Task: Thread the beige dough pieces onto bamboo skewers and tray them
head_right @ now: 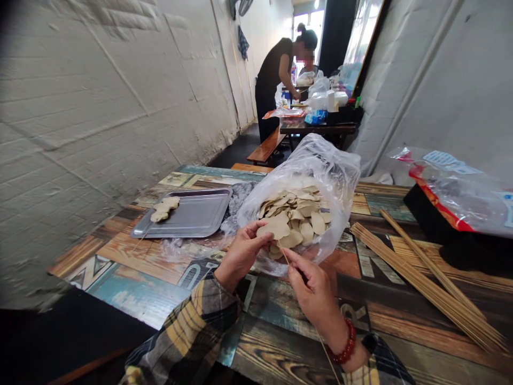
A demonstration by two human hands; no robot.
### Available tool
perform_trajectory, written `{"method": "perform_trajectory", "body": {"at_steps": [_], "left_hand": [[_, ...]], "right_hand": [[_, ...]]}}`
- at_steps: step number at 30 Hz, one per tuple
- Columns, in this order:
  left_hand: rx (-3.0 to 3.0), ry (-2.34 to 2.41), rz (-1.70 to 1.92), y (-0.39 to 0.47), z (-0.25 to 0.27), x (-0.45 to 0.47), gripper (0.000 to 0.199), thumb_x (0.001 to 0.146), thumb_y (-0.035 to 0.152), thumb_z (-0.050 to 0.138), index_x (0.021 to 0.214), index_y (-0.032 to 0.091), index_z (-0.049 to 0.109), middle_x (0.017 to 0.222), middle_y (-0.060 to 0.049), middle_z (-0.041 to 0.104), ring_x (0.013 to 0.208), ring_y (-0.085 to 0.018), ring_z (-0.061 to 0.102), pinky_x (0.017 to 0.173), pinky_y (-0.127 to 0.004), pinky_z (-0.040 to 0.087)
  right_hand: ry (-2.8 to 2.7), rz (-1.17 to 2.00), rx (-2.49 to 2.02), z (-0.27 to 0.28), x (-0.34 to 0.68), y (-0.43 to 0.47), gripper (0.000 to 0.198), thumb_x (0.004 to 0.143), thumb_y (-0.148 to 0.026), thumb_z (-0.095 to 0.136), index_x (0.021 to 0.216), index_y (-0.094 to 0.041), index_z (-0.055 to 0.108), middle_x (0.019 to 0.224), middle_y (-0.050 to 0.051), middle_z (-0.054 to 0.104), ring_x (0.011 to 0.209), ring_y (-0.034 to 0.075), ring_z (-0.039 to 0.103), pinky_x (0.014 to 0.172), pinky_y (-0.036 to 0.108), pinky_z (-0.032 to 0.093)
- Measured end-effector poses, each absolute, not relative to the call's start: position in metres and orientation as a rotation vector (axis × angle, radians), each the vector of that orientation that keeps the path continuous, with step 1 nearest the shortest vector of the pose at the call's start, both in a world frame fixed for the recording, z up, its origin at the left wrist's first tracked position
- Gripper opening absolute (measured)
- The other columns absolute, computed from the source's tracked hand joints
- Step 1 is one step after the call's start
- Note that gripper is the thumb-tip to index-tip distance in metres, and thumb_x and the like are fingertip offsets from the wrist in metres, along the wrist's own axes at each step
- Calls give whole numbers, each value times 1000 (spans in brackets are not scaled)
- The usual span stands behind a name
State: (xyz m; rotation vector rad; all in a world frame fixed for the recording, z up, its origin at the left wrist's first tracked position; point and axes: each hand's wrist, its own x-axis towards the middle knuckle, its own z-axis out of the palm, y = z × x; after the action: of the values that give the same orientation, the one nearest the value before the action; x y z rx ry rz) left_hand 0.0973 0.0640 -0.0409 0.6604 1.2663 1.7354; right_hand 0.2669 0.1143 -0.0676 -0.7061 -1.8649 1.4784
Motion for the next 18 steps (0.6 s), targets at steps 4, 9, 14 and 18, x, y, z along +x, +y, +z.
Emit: {"method": "perform_trajectory", "body": {"at_steps": [4, 9, 14, 18], "left_hand": [[670, 1278, 1740, 64, -41, 99, 33, 66, 29, 76, 92, 12, 64, 65, 0, 65, 56, -8, 56, 53, -17, 39], [692, 1291, 1739, 64, -41, 99, 32, 66, 29, 76, 92, 12, 64, 67, 0, 65, 56, -9, 56, 54, -18, 41], [703, 1340, 1747, 63, -38, 101, 34, 65, 32, 76, 90, 12, 64, 64, 1, 64, 55, -9, 55, 56, -19, 41], [723, 1377, 1741, 63, -36, 102, 32, 65, 32, 76, 89, 13, 64, 64, 0, 64, 56, -9, 55, 56, -19, 41]], "right_hand": [[-1927, 1422, -721, -71, 267, 114, 37, 84, -33, 54, 116, -25, 70, 69, 3, 70, 66, 19, 64, 50, 24, 49], [-1951, 1407, -729, -68, 269, 114, 38, 85, -34, 54, 118, -24, 69, 67, 3, 69, 63, 18, 64, 50, 24, 48], [-1919, 1440, -714, -68, 267, 113, 38, 85, -34, 54, 118, -23, 69, 65, 3, 69, 64, 19, 65, 49, 24, 48], [-1892, 1469, -729, -70, 266, 113, 36, 85, -33, 54, 117, -24, 70, 65, 3, 69, 66, 19, 65, 49, 24, 48]]}}
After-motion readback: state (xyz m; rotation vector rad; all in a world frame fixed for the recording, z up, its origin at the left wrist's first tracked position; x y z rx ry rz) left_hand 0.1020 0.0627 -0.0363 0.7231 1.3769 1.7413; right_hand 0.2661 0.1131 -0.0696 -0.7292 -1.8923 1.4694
